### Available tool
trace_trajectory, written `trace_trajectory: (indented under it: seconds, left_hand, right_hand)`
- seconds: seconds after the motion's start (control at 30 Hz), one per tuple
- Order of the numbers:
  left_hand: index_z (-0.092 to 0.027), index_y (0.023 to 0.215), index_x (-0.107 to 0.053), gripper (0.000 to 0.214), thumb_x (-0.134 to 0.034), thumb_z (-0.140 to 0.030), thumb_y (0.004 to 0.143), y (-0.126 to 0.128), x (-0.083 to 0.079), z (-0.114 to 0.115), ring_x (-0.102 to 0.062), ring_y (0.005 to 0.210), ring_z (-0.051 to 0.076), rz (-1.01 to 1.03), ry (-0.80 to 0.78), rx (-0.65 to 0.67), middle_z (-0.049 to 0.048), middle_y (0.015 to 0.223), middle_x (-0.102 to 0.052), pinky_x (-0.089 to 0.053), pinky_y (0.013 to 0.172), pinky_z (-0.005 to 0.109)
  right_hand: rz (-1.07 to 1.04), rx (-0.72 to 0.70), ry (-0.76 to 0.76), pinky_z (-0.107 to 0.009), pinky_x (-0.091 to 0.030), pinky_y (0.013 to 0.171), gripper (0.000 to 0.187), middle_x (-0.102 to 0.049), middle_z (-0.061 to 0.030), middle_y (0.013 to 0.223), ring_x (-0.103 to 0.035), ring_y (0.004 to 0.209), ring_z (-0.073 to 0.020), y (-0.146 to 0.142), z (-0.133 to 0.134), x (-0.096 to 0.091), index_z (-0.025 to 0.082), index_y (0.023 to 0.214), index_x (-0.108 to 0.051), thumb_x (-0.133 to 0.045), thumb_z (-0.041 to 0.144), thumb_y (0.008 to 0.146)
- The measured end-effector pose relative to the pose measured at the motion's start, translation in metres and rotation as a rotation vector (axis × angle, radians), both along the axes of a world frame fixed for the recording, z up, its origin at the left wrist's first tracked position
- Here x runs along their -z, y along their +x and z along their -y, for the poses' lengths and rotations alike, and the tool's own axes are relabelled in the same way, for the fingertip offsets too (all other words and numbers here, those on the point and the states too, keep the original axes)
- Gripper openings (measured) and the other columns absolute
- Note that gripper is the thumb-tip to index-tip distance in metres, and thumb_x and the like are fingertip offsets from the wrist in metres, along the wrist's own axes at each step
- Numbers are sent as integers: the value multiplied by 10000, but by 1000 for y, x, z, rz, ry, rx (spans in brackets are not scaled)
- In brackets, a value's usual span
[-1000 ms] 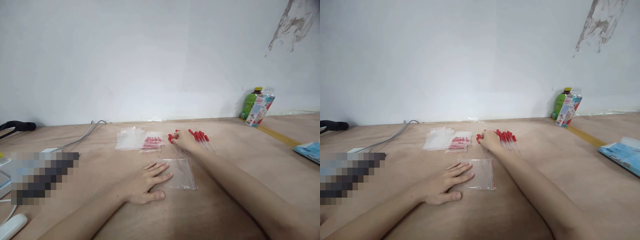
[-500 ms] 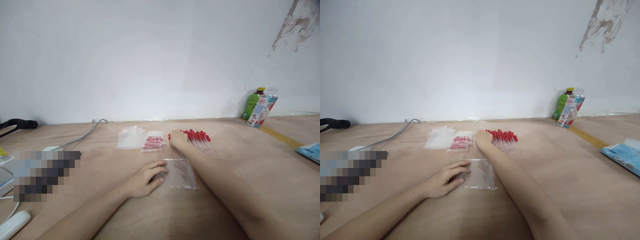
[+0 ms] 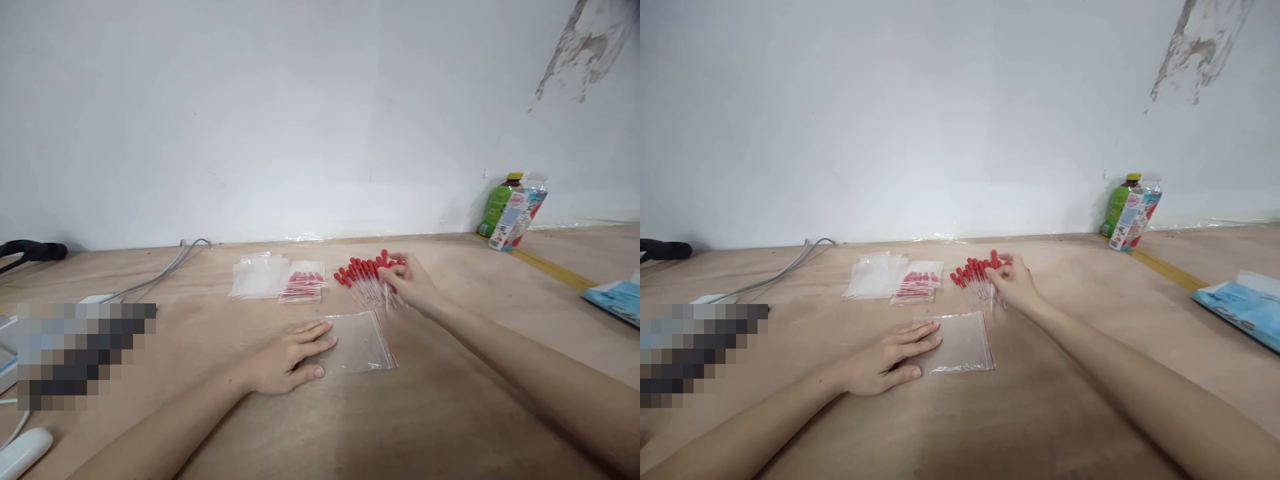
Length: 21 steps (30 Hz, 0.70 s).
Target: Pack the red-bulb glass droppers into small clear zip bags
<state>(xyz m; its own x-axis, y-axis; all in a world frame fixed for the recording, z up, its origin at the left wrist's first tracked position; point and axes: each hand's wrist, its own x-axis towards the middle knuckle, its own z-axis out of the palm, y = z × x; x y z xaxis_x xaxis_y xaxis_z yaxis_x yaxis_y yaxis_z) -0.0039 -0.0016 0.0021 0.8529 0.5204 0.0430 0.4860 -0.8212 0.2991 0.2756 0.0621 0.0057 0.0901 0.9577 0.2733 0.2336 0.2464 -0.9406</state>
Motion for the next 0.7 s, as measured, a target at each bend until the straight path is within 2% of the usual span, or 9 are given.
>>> trace_trajectory:
  seconds: [0.1,0.23,0.4,0.57,0.7]
  left_hand:
    - [-274,1355,-263,504,-412,-379,885,1,0,0,-183,1307,223,-31,15,-15,30,1431,-175,-185,1061,411]
    - [-292,1354,-255,503,-413,-377,885,0,1,0,-186,1307,223,-15,28,-7,17,1432,-178,-192,1058,416]
    - [-284,1355,-257,501,-407,-378,887,1,0,0,-190,1306,220,-33,43,-12,19,1431,-186,-195,1059,409]
    - [-280,1351,-272,492,-406,-382,889,0,2,0,-189,1307,219,-27,38,-22,20,1431,-189,-193,1060,407]
    - [-282,1354,-260,494,-397,-390,892,-1,4,0,-182,1309,221,-35,36,-22,14,1435,-179,-194,1060,409]
  right_hand:
    - [-168,38,-30,-217,-407,469,662,-550,59,588,-505,476,-102,16,21,21,188,1170,-236,-624,366,665]
    - [-245,55,-77,-221,-438,498,668,-533,72,541,-532,497,-112,13,37,36,201,1177,-219,-630,357,673]
    - [-280,10,-46,-228,-457,500,639,-555,64,573,-541,495,-108,4,43,40,212,1143,-228,-628,396,679]
    - [-392,-18,-90,-249,-482,514,519,-584,45,632,-585,527,-122,6,47,41,237,1046,-272,-595,445,696]
    - [-429,37,-55,-231,-469,478,461,-562,69,575,-576,482,-113,12,45,43,241,970,-301,-576,487,695]
